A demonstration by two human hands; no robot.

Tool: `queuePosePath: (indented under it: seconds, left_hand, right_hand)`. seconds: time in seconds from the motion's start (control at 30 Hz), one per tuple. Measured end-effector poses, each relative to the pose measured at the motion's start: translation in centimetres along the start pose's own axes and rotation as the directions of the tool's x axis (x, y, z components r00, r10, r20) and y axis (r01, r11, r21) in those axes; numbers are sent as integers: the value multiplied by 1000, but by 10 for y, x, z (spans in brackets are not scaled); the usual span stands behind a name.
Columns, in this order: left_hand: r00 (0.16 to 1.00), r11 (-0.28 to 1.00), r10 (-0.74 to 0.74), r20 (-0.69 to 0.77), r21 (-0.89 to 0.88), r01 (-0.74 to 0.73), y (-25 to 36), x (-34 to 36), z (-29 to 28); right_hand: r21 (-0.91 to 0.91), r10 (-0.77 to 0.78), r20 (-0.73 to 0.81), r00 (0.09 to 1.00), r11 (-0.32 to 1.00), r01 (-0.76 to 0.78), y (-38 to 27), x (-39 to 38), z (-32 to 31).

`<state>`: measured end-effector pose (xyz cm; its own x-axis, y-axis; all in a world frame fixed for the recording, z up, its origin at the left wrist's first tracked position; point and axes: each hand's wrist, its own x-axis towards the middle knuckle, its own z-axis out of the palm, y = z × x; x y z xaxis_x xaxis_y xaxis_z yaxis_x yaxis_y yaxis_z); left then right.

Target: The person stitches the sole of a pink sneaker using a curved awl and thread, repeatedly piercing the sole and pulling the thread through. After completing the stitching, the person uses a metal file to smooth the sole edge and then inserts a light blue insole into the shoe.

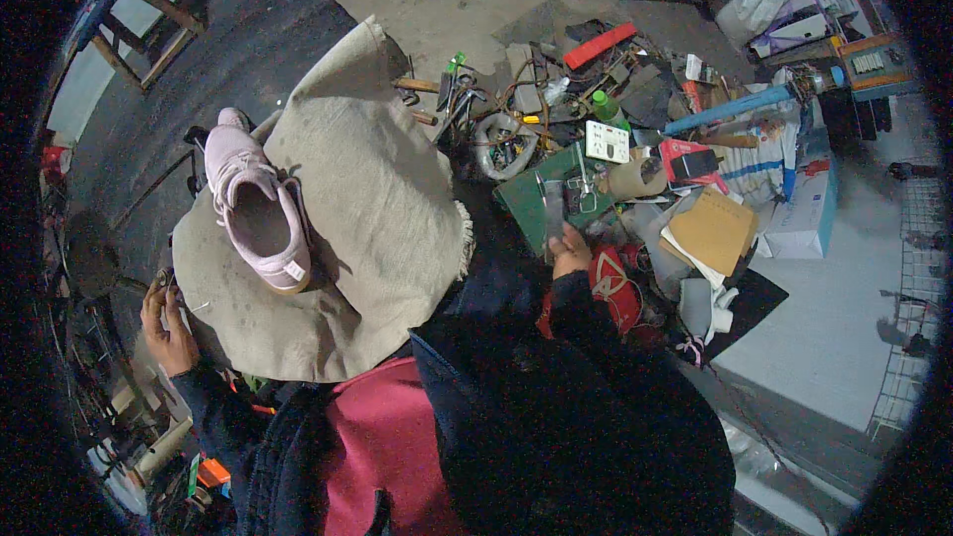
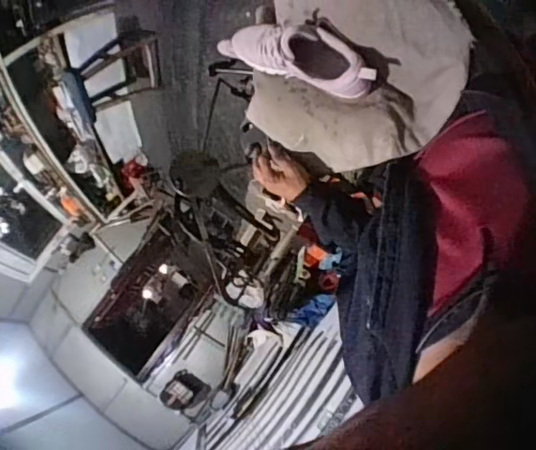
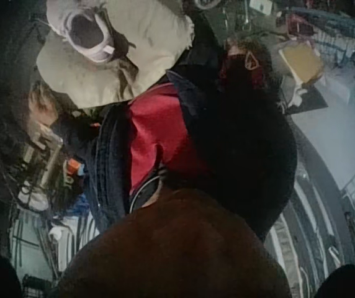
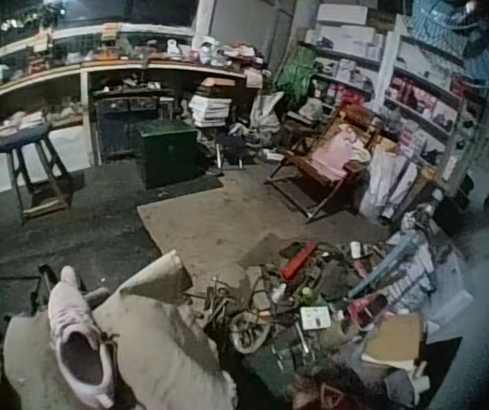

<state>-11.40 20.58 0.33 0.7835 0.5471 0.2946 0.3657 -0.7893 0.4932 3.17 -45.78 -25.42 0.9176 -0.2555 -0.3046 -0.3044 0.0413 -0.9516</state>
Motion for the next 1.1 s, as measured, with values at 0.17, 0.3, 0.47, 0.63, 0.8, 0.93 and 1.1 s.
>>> queuePosePath:
  seconds: [0.17, 0.3, 0.47, 0.63, 0.8, 0.93, 1.1]
  left_hand:
    - [1000, 1000, -17, -8, 5, 17, 36, 4, -4]
    - [996, 994, -40, -75, -103, 32, 65, 4, 1]
    - [986, 1000, -4, -164, 8, 6, 97, 3, -4]
    - [963, 973, 197, -182, -88, -215, 132, 3, -12]
    - [897, 827, 440, -44, -368, -424, 176, 3, 1]
    - [769, 776, 608, 195, -348, -526, 205, 3, 27]
    - [792, 857, 515, 330, -203, -473, 194, 2, 32]
  right_hand:
    - [-268, 103, -78, 992, 956, -121, 39, 11, -1]
    - [-556, -68, -57, 996, 831, 25, 91, 52, -24]
    - [-478, -71, 149, 986, 868, 135, 122, 82, -60]
    - [-424, 23, 221, 975, 903, 75, 64, 63, -69]
    - [-291, -43, 289, 956, 948, 130, -15, 43, -7]
    - [-168, -147, 231, 962, 968, 188, -95, 12, 92]
    - [-55, -255, 427, 868, 950, 306, -206, -50, 191]
